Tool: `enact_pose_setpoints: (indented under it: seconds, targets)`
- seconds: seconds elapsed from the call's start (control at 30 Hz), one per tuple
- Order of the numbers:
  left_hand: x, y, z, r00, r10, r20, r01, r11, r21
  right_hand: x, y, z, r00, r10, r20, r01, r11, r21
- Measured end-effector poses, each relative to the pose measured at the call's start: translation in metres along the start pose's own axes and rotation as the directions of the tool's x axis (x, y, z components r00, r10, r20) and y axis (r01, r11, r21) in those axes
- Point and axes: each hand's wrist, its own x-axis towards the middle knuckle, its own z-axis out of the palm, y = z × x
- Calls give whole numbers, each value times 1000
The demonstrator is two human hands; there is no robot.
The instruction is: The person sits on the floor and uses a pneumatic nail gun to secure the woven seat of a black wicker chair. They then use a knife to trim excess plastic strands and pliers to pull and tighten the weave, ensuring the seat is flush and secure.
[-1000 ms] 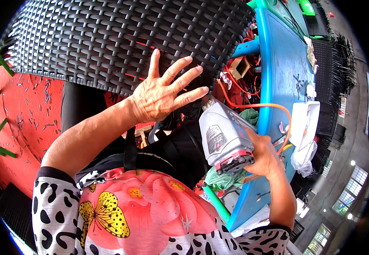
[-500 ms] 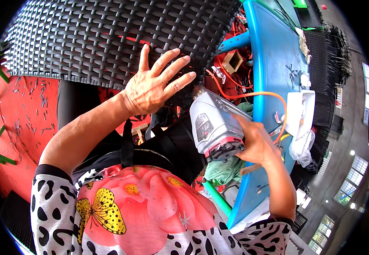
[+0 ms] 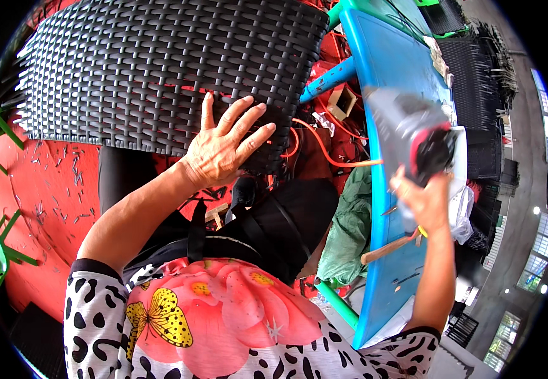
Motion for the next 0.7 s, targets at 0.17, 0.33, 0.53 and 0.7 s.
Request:
enact_pose_setpoints:
  seconds: [0.17, 0.33, 0.53, 0.7]
  targets:
    - [-2, -2, -1, 1000, -13, 6, 13, 999, 31, 76, -11, -28, 973, -60, -222, 26, 988, -153]
    - [3, 2, -2, 999, 5, 33, -4, 1000, -12, 154, 44, -41, 951, 83, -299, -243, 800, -549]
    - [0, -1, -2, 999, 18, 35, -18, 1000, 3, 188, 67, -4, 929, 92, -358, -309, 724, -616]
    - [2, 2, -5, 999, 31, 43, -30, 999, -20, 187, 71, 8, 910, -143, -389, -217, 635, -742]
